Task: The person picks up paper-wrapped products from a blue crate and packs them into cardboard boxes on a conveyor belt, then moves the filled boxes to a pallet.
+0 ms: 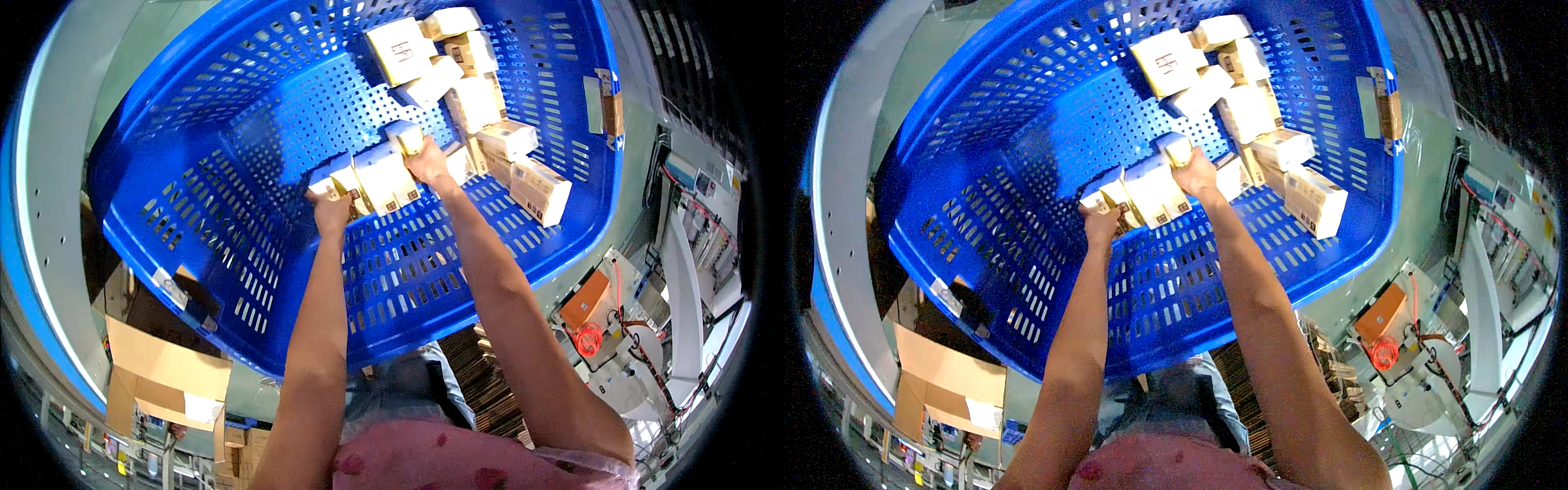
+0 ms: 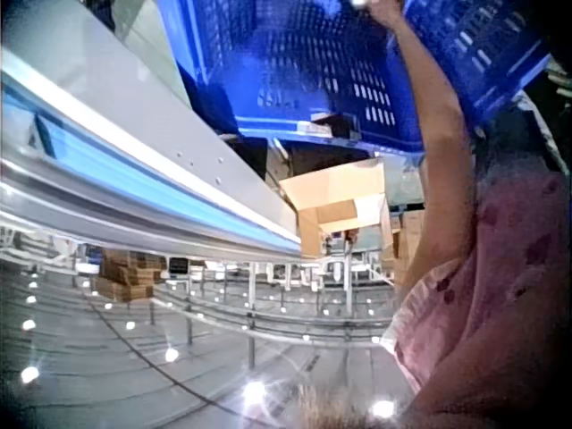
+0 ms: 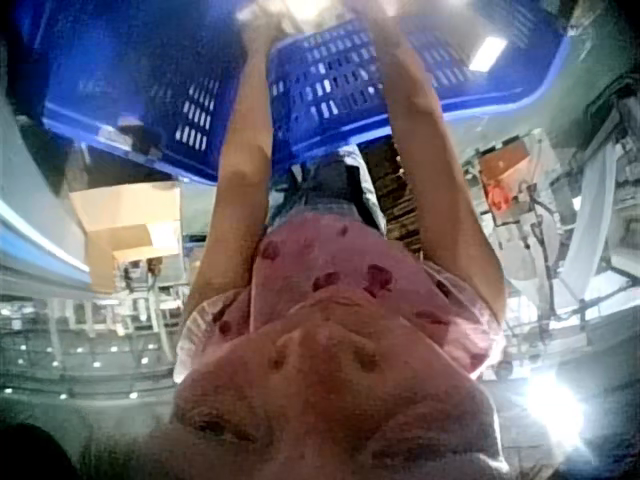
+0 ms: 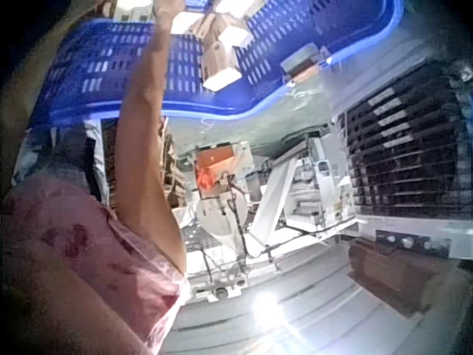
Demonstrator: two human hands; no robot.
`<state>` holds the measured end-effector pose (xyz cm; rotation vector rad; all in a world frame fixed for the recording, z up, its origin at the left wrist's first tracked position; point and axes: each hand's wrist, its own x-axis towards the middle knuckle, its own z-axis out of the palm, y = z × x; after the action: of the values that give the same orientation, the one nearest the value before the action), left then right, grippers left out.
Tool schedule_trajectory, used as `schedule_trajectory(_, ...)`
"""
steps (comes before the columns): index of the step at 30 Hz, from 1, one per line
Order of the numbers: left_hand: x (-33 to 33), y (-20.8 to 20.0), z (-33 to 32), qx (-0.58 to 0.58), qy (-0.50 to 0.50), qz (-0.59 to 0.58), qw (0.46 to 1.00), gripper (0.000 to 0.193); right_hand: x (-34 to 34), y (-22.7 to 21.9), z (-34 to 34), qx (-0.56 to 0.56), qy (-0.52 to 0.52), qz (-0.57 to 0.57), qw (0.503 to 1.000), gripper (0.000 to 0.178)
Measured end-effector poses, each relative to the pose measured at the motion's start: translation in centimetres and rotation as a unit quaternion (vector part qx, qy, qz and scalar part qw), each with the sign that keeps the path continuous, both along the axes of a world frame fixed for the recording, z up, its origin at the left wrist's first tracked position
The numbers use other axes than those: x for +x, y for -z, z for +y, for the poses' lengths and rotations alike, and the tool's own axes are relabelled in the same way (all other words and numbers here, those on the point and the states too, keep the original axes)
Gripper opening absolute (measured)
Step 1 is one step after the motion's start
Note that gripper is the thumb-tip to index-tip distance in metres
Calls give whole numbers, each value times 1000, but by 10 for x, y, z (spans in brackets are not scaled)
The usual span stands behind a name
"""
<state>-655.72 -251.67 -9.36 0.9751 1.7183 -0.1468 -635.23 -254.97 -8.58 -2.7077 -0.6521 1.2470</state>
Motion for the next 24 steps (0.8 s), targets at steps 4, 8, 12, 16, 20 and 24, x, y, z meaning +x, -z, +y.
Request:
schedule_trajectory(4,-26,-33,1,-11,-103,-78,992,49,-20,-31,12,80,3,18,997,45)
schedule_trajectory(8,-47,-83,1,145,-259,-277,914,55,-36,-144,49,144,-58,-61,986,41)
schedule_trajectory(12,-69,-222,42,274,-178,-228,917,54,-73,-282,60,315,-5,-74,946,38)
schedule_trajectory(16,-140,-355,54,336,-153,-201,907,59,-150,-383,39,480,59,-66,873,39)
schedule_trajectory(20,-260,-397,25,507,-139,-70,848,61,-260,-421,25,561,35,1,827,44)
schedule_trajectory(24,-393,-424,-22,486,-214,-46,846,62,-383,-424,17,442,-112,66,888,38)
